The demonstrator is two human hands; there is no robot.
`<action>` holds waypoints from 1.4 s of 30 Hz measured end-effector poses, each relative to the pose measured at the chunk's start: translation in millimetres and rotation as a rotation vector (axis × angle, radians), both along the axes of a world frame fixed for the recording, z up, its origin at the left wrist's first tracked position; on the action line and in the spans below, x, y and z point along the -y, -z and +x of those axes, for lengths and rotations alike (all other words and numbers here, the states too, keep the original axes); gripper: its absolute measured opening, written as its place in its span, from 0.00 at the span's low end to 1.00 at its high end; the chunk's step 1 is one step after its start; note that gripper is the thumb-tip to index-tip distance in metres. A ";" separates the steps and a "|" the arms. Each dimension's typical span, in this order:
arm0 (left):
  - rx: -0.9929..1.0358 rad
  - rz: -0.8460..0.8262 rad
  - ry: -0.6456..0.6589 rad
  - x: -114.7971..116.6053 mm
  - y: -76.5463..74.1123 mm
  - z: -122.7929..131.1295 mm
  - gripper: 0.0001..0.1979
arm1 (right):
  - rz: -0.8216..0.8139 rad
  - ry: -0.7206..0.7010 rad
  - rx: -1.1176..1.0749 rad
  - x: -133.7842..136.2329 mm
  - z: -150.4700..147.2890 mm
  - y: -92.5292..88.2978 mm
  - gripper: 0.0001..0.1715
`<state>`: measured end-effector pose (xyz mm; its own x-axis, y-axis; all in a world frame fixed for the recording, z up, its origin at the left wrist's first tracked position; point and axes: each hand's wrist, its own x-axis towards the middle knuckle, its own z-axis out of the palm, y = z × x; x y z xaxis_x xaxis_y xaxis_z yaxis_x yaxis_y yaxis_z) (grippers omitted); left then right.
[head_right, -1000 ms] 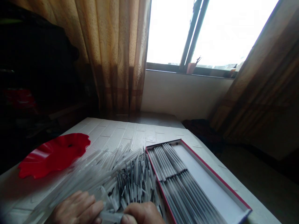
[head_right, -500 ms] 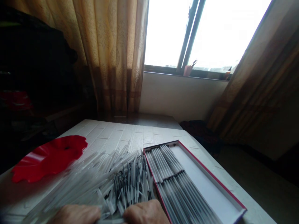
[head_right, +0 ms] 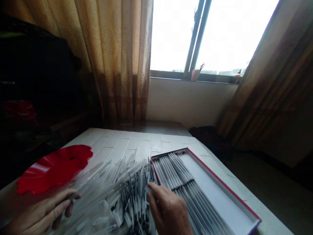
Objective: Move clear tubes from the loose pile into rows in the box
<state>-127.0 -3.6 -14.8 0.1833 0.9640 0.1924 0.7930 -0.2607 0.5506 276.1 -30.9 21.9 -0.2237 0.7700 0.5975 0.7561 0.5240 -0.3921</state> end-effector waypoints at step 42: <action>-0.421 0.228 -0.030 0.0 -22.4 43.4 0.22 | 0.082 0.533 -0.495 6.7 70.9 -32.3 0.22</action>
